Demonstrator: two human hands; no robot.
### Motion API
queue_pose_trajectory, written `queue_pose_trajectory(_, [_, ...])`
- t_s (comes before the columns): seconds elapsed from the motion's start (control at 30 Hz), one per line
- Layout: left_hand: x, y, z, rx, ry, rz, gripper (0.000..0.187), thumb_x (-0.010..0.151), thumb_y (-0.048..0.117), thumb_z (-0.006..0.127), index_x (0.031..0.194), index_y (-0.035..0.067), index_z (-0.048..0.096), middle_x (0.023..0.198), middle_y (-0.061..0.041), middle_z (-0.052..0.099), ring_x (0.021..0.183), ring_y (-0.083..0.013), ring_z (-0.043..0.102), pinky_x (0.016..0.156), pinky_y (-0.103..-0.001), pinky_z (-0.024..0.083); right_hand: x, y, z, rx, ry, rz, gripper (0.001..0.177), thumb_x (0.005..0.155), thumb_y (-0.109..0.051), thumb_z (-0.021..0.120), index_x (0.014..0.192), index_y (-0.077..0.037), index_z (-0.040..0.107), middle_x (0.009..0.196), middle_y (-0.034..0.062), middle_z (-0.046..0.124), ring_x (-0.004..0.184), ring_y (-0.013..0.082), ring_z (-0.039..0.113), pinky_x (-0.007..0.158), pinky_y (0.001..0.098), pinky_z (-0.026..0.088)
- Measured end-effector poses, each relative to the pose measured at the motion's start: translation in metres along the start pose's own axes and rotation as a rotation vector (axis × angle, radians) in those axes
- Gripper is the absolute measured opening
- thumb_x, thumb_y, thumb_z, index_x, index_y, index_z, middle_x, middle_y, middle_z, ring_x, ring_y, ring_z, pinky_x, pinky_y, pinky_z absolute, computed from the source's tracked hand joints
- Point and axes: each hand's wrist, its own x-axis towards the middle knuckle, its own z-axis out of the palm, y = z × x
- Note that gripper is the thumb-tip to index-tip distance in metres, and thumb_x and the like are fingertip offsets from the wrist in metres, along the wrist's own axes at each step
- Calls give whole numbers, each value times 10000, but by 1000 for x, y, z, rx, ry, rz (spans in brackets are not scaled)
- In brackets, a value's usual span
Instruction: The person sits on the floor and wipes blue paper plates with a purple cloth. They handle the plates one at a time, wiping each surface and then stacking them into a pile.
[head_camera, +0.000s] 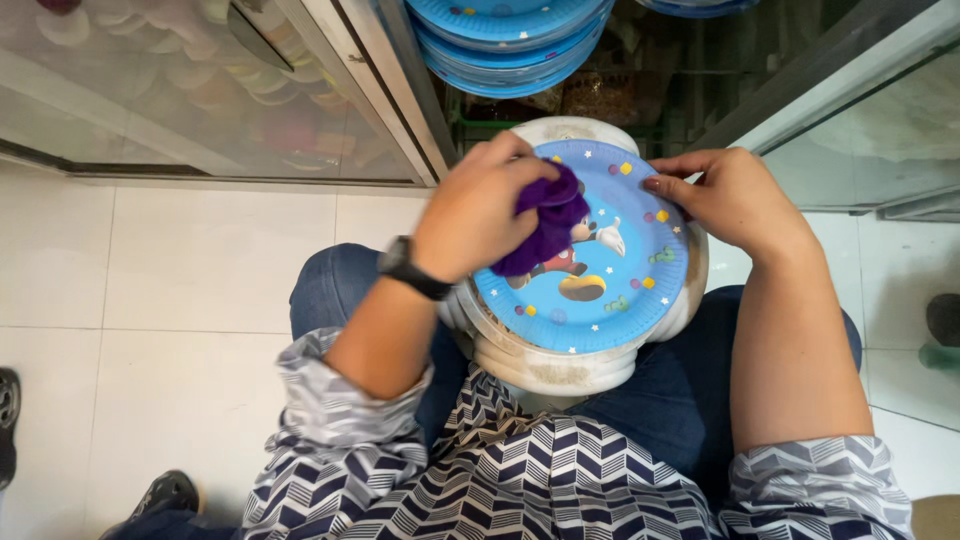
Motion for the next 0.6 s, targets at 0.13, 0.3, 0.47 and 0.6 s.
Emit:
queue_pose_trajectory(0.13, [18, 16, 85, 232, 60, 45, 378, 917, 183, 696, 1281, 82, 700, 1236, -167, 645, 1020, -445, 576, 902, -571, 510, 2, 3, 2, 1, 10, -58, 293, 1066, -297, 788, 1346, -270, 871, 1096, -11, 866, 851, 56, 588, 749, 308, 476])
queue_pose_trajectory(0.3, [10, 65, 130, 137, -14, 389, 166, 937, 107, 632, 1038, 84, 761, 1110, -118, 662, 951, -397, 584, 786, -536, 526, 7, 11, 2, -44, 24, -73, 290, 1057, -295, 792, 1336, -269, 868, 1183, 13, 867, 929, 52, 623, 816, 310, 502])
queue_pose_trajectory(0.47, [-12, 93, 120, 343, 74, 342, 36, 1009, 203, 671, 1013, 189, 703, 1064, -50, 656, 966, -354, 627, 717, -513, 526, 3, 11, 9, -156, 88, -159, 438, 1042, -376, 802, 1475, -311, 806, 1089, 57, 756, 791, 239, 641, 804, 394, 495])
queue_pose_trajectory(0.6, [-17, 100, 123, 402, 153, 336, 56, 980, 186, 709, 1014, 228, 721, 1040, -11, 643, 959, -304, 609, 749, -465, 484, 1, 1, 14, -284, 111, -193, 465, 1042, -396, 750, 1495, -297, 779, 1391, 32, 770, 929, 302, 758, 837, 483, 522])
